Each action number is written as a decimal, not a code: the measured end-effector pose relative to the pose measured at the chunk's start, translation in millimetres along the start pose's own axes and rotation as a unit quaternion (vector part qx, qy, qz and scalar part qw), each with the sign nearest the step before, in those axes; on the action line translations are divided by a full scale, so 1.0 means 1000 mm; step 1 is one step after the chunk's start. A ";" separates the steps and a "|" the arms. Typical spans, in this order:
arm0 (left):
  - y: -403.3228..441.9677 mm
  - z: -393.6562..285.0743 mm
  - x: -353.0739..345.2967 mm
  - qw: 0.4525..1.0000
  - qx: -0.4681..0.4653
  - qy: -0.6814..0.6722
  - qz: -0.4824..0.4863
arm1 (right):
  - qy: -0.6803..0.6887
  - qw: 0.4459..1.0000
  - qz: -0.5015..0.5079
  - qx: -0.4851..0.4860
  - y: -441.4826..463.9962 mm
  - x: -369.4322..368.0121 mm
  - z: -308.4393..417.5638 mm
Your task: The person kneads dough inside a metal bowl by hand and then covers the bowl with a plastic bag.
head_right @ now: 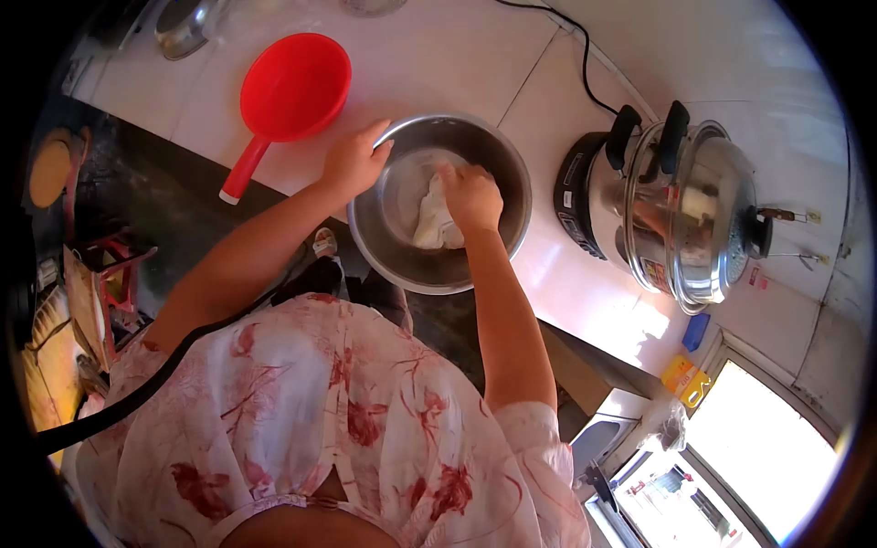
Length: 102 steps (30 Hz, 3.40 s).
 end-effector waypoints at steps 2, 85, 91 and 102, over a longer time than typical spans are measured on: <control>0.002 -0.001 0.001 1.000 -0.005 -0.004 0.004 | -0.033 0.993 0.099 -0.057 -0.002 -0.010 -0.008; 0.006 -0.004 0.001 0.997 0.011 -0.068 0.025 | -0.073 0.964 -0.020 0.256 0.028 -0.042 0.041; 0.006 -0.005 0.003 0.997 -0.016 -0.069 -0.009 | -0.076 0.966 -0.051 0.241 0.040 -0.044 0.042; 0.005 0.002 -0.005 0.997 0.052 -0.048 0.009 | 0.014 0.991 0.007 0.135 0.034 -0.031 0.028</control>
Point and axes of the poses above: each hand's wrist, its own y-axis towards the middle knuckle, its own x-axis out of the back of the hand, z = x × y, the point moved 6 cm from there along y, towards the middle knuckle, and after that the axes turned 7 degrees about z, right-handed, at the moved point
